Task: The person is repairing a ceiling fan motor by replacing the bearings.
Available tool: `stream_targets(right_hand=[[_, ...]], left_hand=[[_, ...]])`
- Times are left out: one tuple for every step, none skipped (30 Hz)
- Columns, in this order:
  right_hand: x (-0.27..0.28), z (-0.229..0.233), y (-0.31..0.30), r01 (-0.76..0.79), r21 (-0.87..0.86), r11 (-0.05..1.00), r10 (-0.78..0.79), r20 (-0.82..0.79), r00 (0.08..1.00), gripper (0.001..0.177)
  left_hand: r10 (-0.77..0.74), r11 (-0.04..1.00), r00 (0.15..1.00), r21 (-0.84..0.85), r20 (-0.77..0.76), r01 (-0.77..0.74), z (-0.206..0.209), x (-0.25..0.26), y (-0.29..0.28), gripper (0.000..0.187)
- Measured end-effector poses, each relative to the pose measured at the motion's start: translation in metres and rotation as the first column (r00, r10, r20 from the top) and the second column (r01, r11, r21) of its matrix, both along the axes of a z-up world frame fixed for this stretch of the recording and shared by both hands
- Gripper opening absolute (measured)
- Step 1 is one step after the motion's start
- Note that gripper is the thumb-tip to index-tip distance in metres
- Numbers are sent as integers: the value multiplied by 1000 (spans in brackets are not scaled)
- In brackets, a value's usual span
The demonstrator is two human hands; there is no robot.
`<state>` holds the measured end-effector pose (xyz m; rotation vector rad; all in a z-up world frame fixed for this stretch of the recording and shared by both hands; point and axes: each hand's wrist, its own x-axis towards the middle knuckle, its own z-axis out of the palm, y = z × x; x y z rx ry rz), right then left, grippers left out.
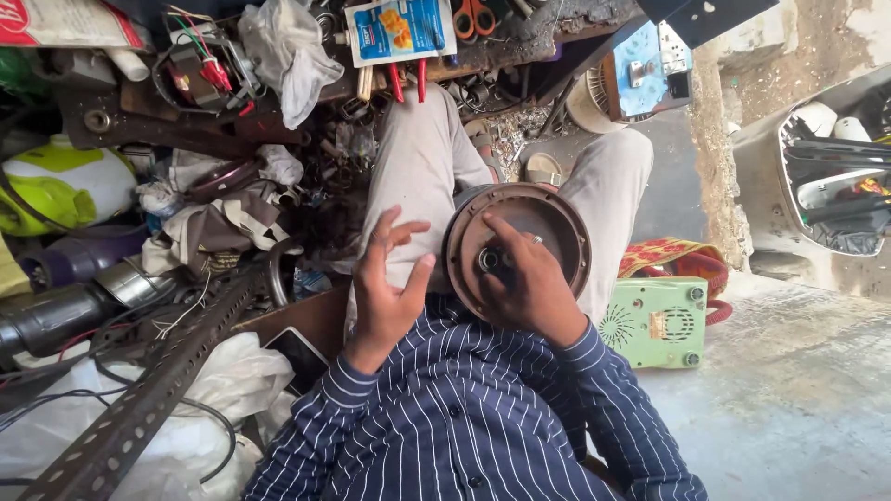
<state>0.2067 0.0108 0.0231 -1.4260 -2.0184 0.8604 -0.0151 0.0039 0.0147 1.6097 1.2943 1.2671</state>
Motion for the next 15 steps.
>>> stream_targets(right_hand=[[0, 1, 0, 21, -52, 998, -23, -28, 999, 85], [1, 1, 1, 43, -103, 994, -49, -53, 997, 85], [3, 0, -2, 42, -100, 994, -47, -48, 998, 85], [6, -1, -5, 79, -43, 996, -84, -142, 986, 86], [8, -3, -8, 120, 12, 993, -113, -238, 965, 88], [10, -1, -13, 115, 14, 993, -109, -235, 966, 88], [12, 0, -18, 94, -1, 996, -88, -366, 926, 92], [13, 1, -24, 72, -13, 997, -69, -490, 869, 96], [11, 9, -28, 68, -11, 998, -64, -489, 870, 96], [9, 16, -31, 75, 37, 996, -51, -449, 892, 96], [8, 23, -34, 80, 85, 993, -39, -407, 913, 97], [6, 27, -36, 74, 84, 994, -34, -402, 915, 97], [4, 30, -37, 73, 112, 991, -26, -377, 926, 97], [3, 32, -37, 68, 140, 988, -15, -352, 936, 97], [4, 32, -37, 60, 140, 988, -7, -348, 937, 97]], left_hand=[[0, 1000, 1000, -24, 28, 0, 2, 0, -5, 60], [-1, 999, 998, -47, 59, 3, 3, 1, -10, 50], [1, 999, 998, -45, 64, 2, 0, 6, -15, 50], [-38, 992, 982, -112, 187, 60, -4, 10, -19, 37], [-67, 977, 948, -171, 310, 125, -7, 15, -23, 25], [-64, 978, 948, -169, 312, 121, -12, 20, -24, 25], [-93, 944, 871, -235, 482, 230, -17, 26, -26, 22], [-100, 897, 765, -276, 636, 346, -22, 32, -28, 22], [-98, 899, 764, -273, 637, 343, -19, 34, -29, 22], [-91, 852, 692, -304, 716, 427, -16, 37, -29, 25], [-74, 798, 613, -322, 787, 510, -13, 41, -30, 28], [-70, 800, 609, -320, 790, 507, -10, 43, -30, 28], [-5, 756, 553, -359, 833, 547, -6, 45, -31, 29], [65, 709, 496, -389, 866, 587, -2, 47, -32, 30], [69, 714, 492, -387, 868, 584, -3, 47, -32, 30]])
